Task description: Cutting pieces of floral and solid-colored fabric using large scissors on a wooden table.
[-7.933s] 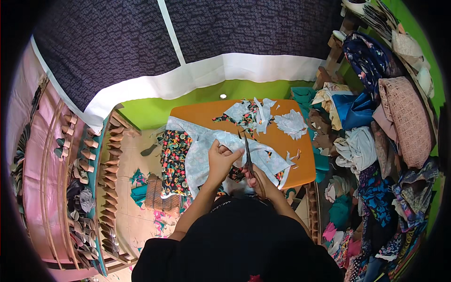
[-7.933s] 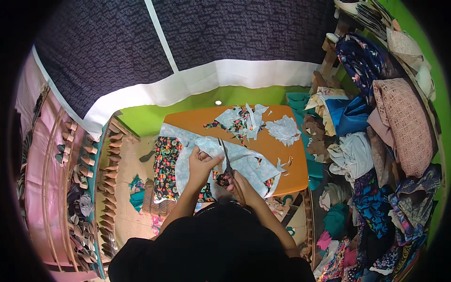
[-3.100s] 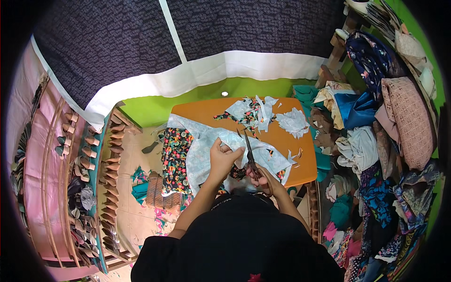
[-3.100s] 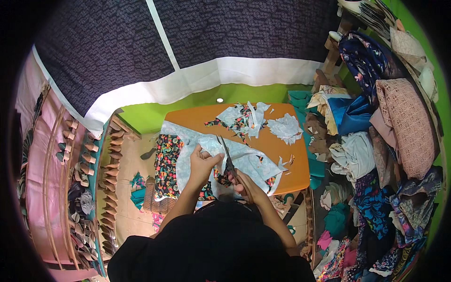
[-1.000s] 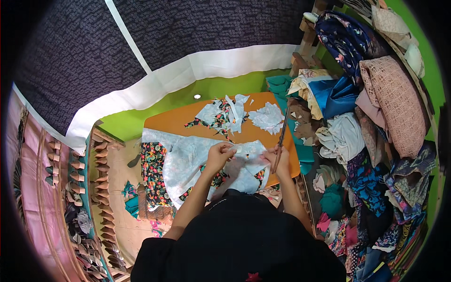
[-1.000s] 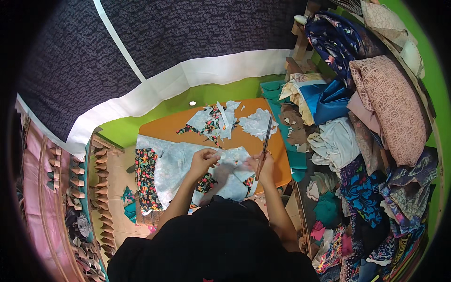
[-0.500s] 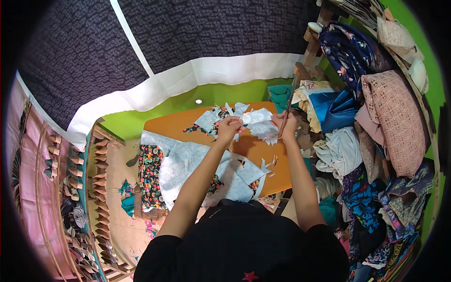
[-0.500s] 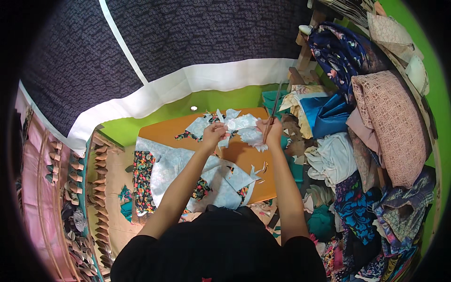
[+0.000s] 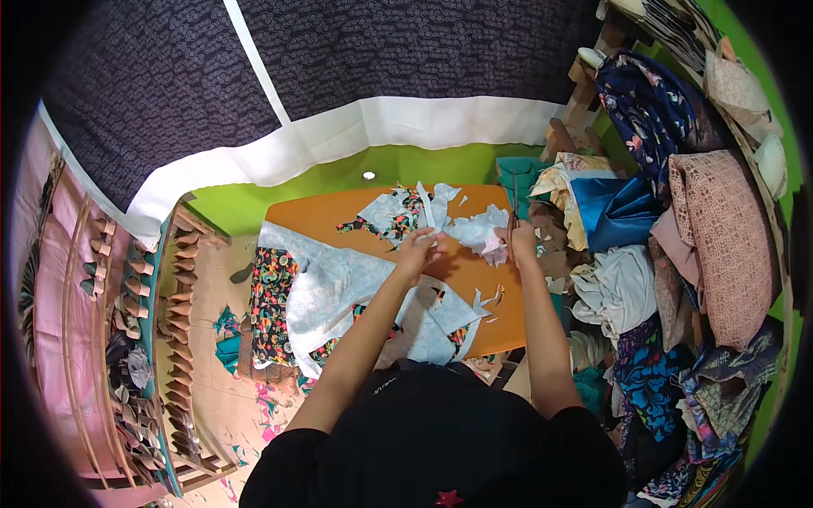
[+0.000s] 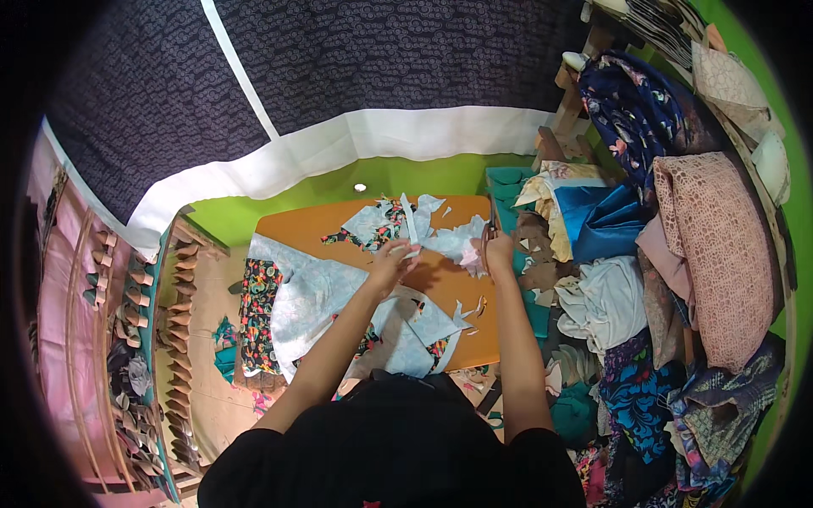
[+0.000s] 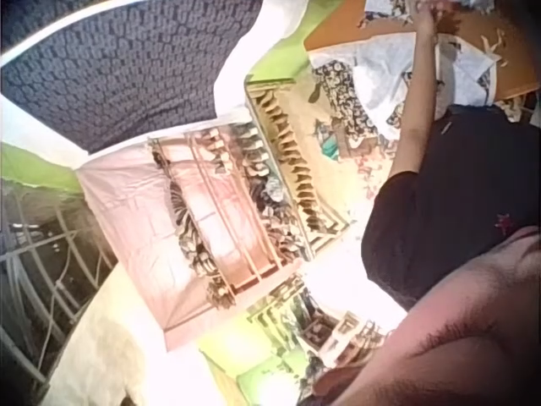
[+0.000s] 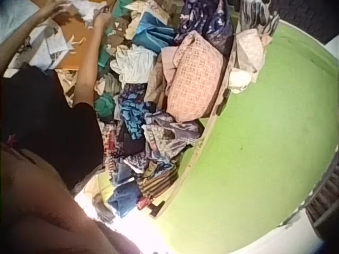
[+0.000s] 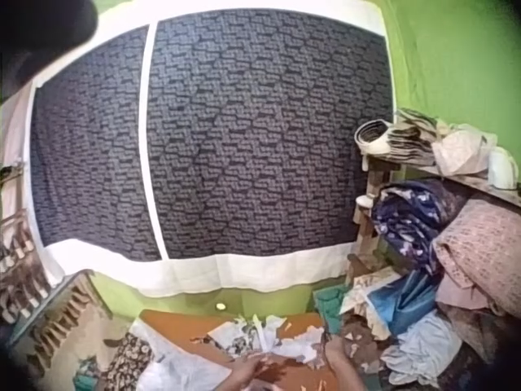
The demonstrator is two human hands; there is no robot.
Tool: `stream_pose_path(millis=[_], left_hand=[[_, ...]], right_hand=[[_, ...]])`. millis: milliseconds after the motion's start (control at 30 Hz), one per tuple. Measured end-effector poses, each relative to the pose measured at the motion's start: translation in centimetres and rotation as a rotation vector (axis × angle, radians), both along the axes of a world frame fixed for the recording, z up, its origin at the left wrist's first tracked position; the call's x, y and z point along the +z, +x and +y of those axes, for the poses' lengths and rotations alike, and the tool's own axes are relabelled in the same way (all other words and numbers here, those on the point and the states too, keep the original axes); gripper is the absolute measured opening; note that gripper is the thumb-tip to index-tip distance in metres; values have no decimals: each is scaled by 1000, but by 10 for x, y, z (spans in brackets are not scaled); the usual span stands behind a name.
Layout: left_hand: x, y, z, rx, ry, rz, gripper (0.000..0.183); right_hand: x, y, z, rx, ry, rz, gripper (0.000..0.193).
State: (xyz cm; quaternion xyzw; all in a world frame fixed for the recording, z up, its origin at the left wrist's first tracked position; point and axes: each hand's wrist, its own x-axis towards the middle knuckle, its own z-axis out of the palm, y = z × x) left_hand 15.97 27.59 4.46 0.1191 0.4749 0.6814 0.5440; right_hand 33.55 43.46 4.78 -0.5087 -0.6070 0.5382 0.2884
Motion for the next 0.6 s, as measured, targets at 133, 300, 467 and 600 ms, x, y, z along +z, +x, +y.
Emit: stream_pose_path(millis=[133, 300, 467, 600], left_hand=[[4, -13, -21, 68, -31, 94, 31], [3, -37, -88, 146, -134, 110, 30], [-19, -49, -161, 258, -264, 217, 20], [-45, -43, -195, 104, -366, 620, 20]], right_hand=[[-36, -3, 19, -250, -152, 163, 24], [-70, 10, 7, -506, -310, 79, 29], [-85, 19, -36, -472, -207, 216, 18], [-84, 16, -72, -259, -122, -12, 26]])
